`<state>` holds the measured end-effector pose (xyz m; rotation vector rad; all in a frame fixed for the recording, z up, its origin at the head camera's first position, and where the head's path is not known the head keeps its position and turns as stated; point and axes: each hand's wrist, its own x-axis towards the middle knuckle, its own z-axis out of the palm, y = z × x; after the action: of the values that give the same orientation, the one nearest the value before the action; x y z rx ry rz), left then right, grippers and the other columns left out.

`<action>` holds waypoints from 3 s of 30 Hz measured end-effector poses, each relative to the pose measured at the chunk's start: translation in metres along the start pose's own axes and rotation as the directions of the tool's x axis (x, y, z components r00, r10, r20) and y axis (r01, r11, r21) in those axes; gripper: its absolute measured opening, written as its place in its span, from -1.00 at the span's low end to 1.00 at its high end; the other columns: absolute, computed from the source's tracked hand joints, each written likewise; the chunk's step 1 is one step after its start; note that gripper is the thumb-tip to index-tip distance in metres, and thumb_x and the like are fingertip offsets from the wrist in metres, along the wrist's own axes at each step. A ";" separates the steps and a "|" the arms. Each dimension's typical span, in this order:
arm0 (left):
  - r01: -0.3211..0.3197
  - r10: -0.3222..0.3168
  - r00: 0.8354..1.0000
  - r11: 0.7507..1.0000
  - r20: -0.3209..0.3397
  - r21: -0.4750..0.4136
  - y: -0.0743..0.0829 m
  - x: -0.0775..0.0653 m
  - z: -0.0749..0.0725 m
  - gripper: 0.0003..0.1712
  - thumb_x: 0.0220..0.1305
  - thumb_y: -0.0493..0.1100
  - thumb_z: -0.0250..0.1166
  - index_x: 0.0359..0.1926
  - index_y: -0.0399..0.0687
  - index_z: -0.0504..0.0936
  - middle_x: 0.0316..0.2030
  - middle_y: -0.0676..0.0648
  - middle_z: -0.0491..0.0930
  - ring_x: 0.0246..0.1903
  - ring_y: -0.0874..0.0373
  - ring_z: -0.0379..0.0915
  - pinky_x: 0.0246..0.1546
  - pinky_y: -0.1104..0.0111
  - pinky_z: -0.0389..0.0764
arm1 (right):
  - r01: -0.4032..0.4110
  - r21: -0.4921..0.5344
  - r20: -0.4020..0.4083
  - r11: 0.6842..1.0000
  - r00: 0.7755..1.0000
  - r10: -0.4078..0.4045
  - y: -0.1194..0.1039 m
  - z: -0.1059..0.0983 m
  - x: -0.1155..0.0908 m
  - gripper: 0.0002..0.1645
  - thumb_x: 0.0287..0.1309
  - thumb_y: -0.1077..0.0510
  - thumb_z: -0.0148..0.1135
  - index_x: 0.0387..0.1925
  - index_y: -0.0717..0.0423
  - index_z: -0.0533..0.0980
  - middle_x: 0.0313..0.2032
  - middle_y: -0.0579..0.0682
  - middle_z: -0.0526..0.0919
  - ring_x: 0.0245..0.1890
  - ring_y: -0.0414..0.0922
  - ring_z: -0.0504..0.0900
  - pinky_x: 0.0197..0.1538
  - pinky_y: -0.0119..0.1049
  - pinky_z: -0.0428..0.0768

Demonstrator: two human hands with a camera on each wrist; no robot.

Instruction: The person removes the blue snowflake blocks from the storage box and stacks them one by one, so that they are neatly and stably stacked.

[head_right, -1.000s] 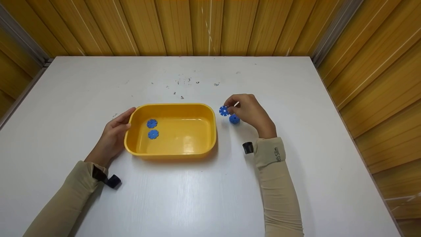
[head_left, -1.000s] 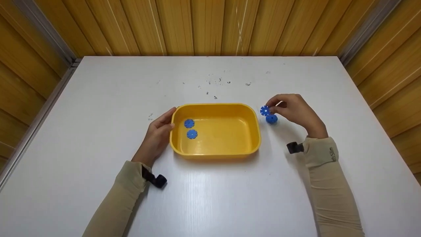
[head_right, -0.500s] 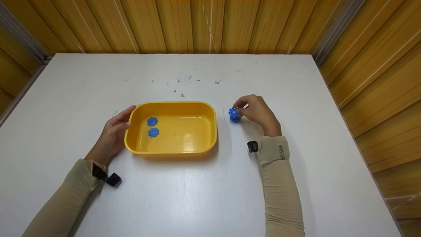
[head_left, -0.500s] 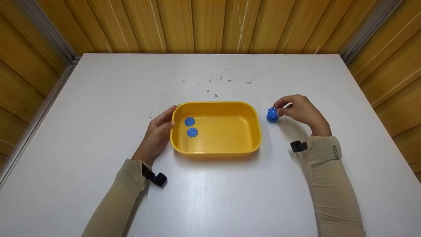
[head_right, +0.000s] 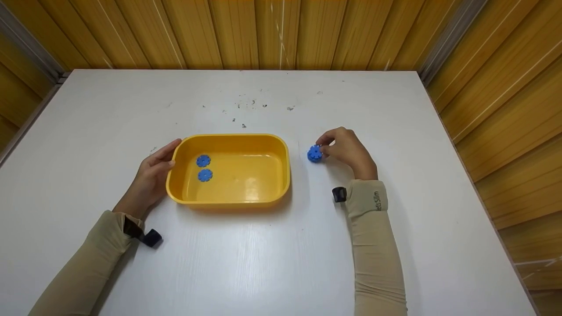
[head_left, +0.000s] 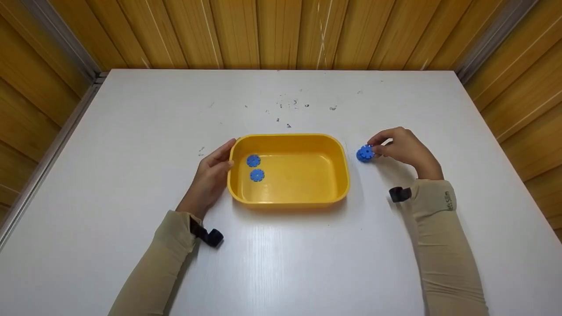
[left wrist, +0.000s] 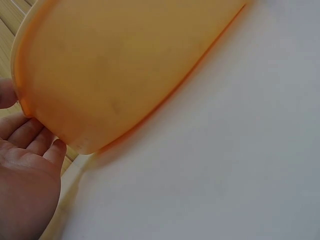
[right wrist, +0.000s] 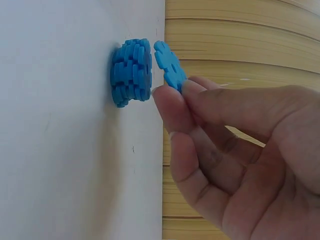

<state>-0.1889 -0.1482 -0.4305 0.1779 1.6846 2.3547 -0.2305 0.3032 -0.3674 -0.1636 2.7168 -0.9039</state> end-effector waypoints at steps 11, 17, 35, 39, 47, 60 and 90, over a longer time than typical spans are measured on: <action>-0.014 0.014 1.000 1.000 0.006 -0.013 -0.001 0.001 -0.001 -0.27 0.44 -0.41 0.01 0.58 -0.17 0.12 0.61 -0.05 0.08 0.60 0.13 -0.01 0.56 0.32 0.18 | -0.018 0.002 0.015 1.000 1.000 0.018 0.002 0.000 0.000 -0.61 0.38 0.13 0.23 0.12 0.27 0.63 0.07 0.29 0.66 -0.14 -0.02 0.70 0.17 -0.06 0.58; -0.014 0.014 1.000 1.000 0.005 -0.011 -0.002 0.001 -0.001 -0.27 0.43 -0.40 0.03 0.58 -0.17 0.14 0.61 -0.04 0.10 0.60 0.15 -0.01 0.56 0.33 0.18 | -0.002 0.001 0.011 1.000 1.000 0.002 0.002 -0.001 -0.001 -0.61 0.37 0.14 0.21 0.12 0.27 0.63 0.05 0.28 0.68 -0.17 -0.07 0.72 0.16 -0.07 0.58; -0.017 0.017 1.000 1.000 0.004 -0.004 -0.001 0.000 -0.001 -0.29 0.44 -0.40 0.02 0.57 -0.15 0.16 0.60 -0.03 0.13 0.59 0.17 0.01 0.56 0.35 0.18 | 0.000 -0.024 -0.006 1.000 1.000 0.000 -0.019 -0.008 -0.002 -0.57 0.38 0.11 0.21 0.18 0.23 0.60 0.10 0.27 0.66 0.00 0.09 0.57 0.18 -0.03 0.57; -0.017 0.017 1.000 1.000 0.000 -0.005 -0.001 0.000 0.000 -0.29 0.43 -0.40 0.03 0.57 -0.15 0.18 0.59 -0.04 0.16 0.59 0.16 0.04 0.56 0.34 0.19 | 0.011 -0.030 -0.009 0.999 1.000 -0.011 -0.030 -0.011 -0.003 -0.57 0.38 0.11 0.22 0.19 0.21 0.60 0.09 0.26 0.66 0.00 0.09 0.59 0.15 -0.05 0.58; -0.020 0.020 1.000 1.000 0.009 0.011 -0.001 0.001 0.002 -0.28 0.44 -0.39 0.02 0.58 -0.17 0.14 0.59 -0.06 0.14 0.60 0.13 0.00 0.59 0.31 0.14 | 0.082 -0.044 -0.016 0.996 0.996 -0.083 -0.054 -0.014 -0.004 -0.60 0.37 0.10 0.27 0.14 0.21 0.63 0.04 0.25 0.70 -0.04 0.06 0.66 0.03 -0.22 0.62; -0.014 0.014 1.000 1.000 0.005 0.013 0.000 0.001 0.003 -0.28 0.44 -0.40 0.02 0.58 -0.14 0.15 0.59 -0.02 0.15 0.59 0.17 0.03 0.57 0.33 0.18 | 0.175 -0.050 0.021 0.983 0.985 -0.174 -0.095 -0.007 0.007 -0.69 0.32 0.20 0.29 0.06 0.21 0.67 -0.05 0.22 0.74 -0.13 0.05 0.69 -0.06 -0.31 0.70; -0.012 0.012 1.000 1.000 0.000 0.011 0.000 0.005 0.004 -0.27 0.44 -0.43 0.00 0.58 -0.20 0.11 0.60 -0.07 0.13 0.60 0.12 0.02 0.57 0.30 0.18 | 0.333 -0.054 0.295 0.941 0.906 -0.304 -0.184 0.065 0.046 -0.65 0.24 0.24 0.39 0.06 0.21 0.68 0.02 0.10 0.76 0.03 0.01 0.70 0.19 -0.15 0.69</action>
<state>-0.1923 -0.1433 -0.4289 0.1902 1.7012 2.3548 -0.2520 0.1102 -0.3170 -0.7216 2.5044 -0.7501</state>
